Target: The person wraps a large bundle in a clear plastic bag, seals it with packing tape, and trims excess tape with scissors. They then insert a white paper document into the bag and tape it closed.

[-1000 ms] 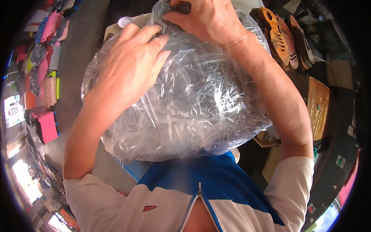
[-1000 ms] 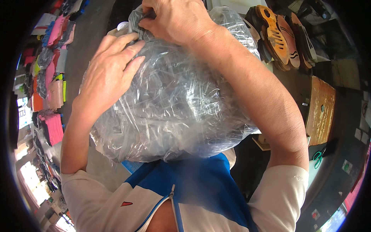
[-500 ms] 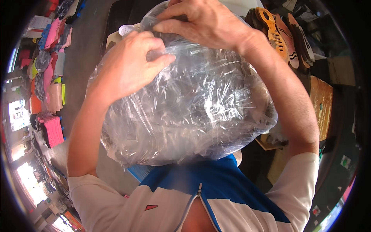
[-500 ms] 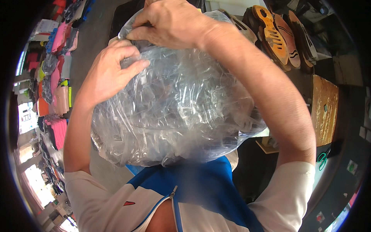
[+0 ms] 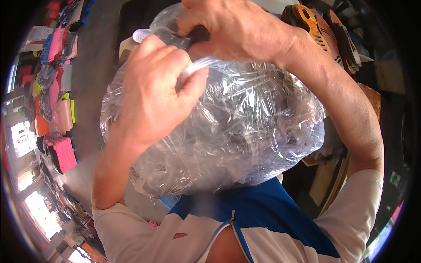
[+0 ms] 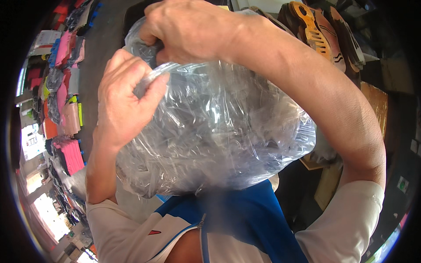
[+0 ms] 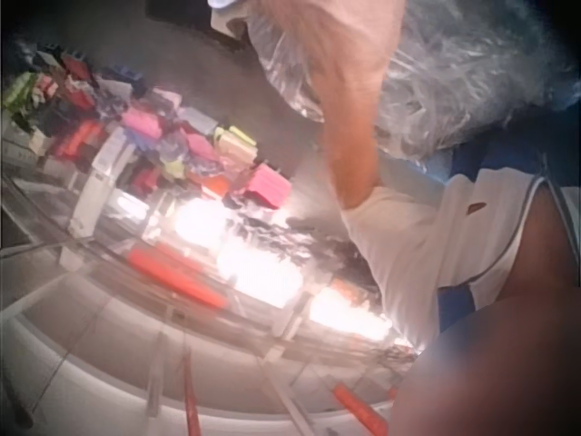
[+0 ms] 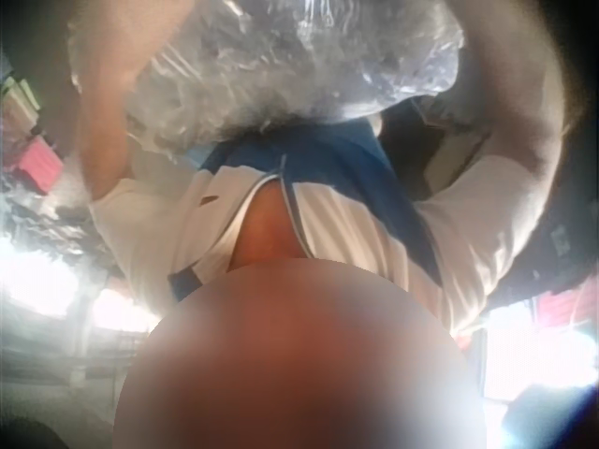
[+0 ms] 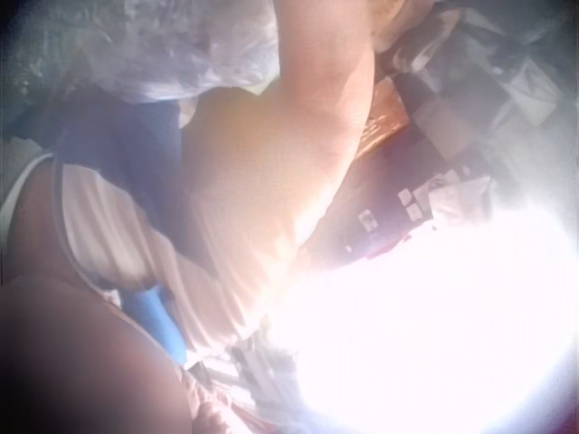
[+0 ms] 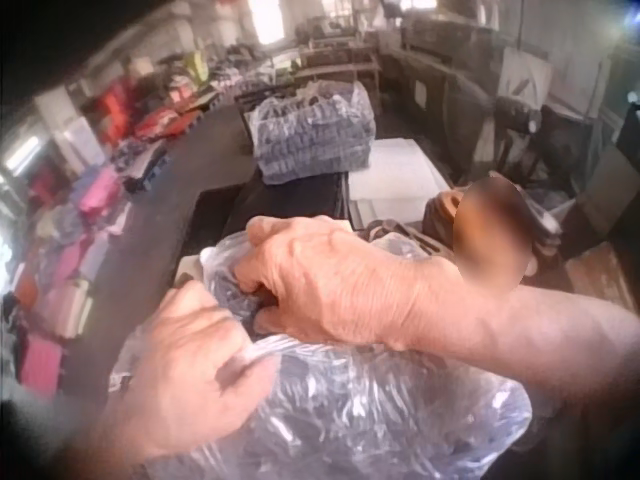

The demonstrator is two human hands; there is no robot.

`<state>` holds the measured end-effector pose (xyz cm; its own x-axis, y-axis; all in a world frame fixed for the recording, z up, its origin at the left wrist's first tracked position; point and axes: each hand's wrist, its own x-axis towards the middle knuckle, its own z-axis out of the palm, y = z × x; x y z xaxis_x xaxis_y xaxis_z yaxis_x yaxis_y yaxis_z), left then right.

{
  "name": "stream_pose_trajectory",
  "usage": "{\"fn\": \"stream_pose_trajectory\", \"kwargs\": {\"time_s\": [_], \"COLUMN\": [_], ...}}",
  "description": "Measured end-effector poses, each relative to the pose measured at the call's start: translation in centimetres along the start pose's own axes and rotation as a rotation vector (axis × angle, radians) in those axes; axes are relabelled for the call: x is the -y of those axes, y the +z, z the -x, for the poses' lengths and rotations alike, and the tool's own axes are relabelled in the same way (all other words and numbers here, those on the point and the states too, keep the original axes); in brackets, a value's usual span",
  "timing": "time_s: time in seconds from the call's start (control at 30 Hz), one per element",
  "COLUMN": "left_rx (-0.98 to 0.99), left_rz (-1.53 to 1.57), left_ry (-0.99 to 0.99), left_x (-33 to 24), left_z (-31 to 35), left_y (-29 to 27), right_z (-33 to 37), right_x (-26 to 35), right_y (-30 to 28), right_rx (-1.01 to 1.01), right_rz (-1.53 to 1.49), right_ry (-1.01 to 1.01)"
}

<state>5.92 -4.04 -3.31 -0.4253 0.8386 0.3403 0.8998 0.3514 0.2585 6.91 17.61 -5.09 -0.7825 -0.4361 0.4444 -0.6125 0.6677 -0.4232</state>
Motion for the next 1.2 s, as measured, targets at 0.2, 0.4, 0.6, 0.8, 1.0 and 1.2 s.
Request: {"fn": "stream_pose_trajectory", "kwargs": {"time_s": [0.2,0.4,0.6,0.8,1.0,1.2], "left_rx": [-0.028,0.064,-0.075,-0.214,-0.353,-0.064], "left_rz": [-0.020,0.383,0.642,0.188,0.074,0.353], "left_ry": [0.002,-0.238,-0.597,-0.308,-0.226,-0.684], "left_x": [0.2,2.5,6.9,5.5,4.1,5.5], "left_z": [0.1,-0.6,-2.7,-2.6,-2.7,-2.8], "left_y": [-0.1,-0.7,0.4,1.4,1.8,1.3], "right_z": [1.9,2.0,2.0,2.1,2.6,1.3], "right_x": [0.3,-0.3,-0.8,-0.1,0.6,0.5], "right_y": [0.3,0.7,1.0,1.8,1.8,0.9], "right_rx": [-0.015,0.013,-0.045,-0.145,-0.183,-0.120], "right_rz": [-0.184,-0.347,-0.322,-0.234,-0.327,-0.167], "right_ry": [0.032,0.042,0.016,0.078,0.385,0.370]}}
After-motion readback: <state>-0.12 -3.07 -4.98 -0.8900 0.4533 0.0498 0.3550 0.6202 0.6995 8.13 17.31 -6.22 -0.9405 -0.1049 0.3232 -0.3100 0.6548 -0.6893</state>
